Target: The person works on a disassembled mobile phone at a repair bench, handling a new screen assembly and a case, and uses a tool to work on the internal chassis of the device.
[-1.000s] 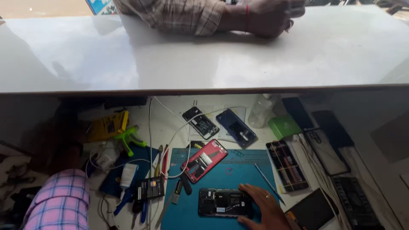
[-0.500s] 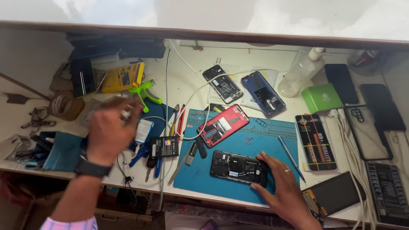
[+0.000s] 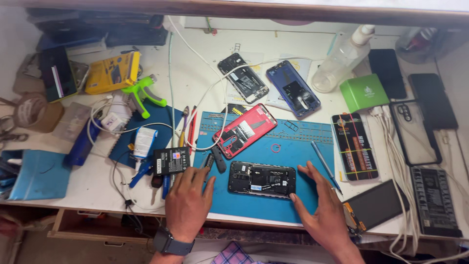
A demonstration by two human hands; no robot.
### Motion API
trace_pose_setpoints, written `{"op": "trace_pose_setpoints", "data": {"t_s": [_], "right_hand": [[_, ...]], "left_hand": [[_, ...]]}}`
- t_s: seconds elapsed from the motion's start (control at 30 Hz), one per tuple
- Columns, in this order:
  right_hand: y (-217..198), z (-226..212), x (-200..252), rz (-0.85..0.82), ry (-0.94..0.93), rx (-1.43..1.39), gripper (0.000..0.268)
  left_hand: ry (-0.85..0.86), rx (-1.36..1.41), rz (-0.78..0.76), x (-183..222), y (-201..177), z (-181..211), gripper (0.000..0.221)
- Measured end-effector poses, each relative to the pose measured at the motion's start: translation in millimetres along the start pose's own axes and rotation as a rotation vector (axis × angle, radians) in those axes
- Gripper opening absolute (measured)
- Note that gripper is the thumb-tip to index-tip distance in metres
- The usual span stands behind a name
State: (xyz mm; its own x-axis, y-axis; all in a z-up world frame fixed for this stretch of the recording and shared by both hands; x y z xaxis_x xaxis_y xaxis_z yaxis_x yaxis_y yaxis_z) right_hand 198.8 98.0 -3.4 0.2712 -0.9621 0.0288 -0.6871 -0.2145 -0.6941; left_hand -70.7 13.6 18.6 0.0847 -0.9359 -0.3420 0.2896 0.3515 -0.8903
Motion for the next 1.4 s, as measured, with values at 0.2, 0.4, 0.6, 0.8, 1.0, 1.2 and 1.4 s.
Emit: {"op": "trace_pose_setpoints", "data": {"t_s": [0.2, 0.4, 0.6, 0.8, 1.0, 1.2, 1.4], "right_hand": [[-2, 12, 3, 0.049, 0.042, -0.081, 0.066], [-1, 12, 4, 0.076, 0.028, -0.063, 0.061], [-7, 12, 4, 0.121, 0.012, -0.139, 0.046], [-28, 42, -4, 0.212, 0.302, -0.036, 0.024], [-50, 39, -32, 0.287, 0.273, 0.486, 0.034], [-42, 29, -42, 0.186, 0.249, 0.495, 0.018], [-21, -25, -28, 0.081, -0.069, 0.031, 0.017]], "left_hand": [[-0.078, -0.074, 0.000, 8, -7, -4, 0.023], [-0.129, -0.110, -0.012, 15, -13, -11, 0.019], [-0.146, -0.073, 0.049, 17, -23, -15, 0.018], [-0.162, -0.091, 0.103, 15, -38, -19, 0.011], [-0.155, -0.048, 0.101, 16, -27, -5, 0.009], [-0.117, 0.075, 0.143, 16, -13, 15, 0.011], [-0.307, 0.721, 0.091, 8, 19, 47, 0.023]]}}
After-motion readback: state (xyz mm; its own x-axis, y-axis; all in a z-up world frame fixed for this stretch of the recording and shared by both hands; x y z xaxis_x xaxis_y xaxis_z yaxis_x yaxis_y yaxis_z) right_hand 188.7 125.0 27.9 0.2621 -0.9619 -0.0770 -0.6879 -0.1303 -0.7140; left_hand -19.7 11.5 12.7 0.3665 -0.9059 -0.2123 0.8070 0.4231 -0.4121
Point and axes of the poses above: each hand's wrist, its own x-axis away from the middle knuckle, its own y-axis out of the palm, z = x × y, the point moved 5 cm from there along -x, towards the middle knuckle, and after that the axes turned 12 degrees about y, right-handed, at the moved point
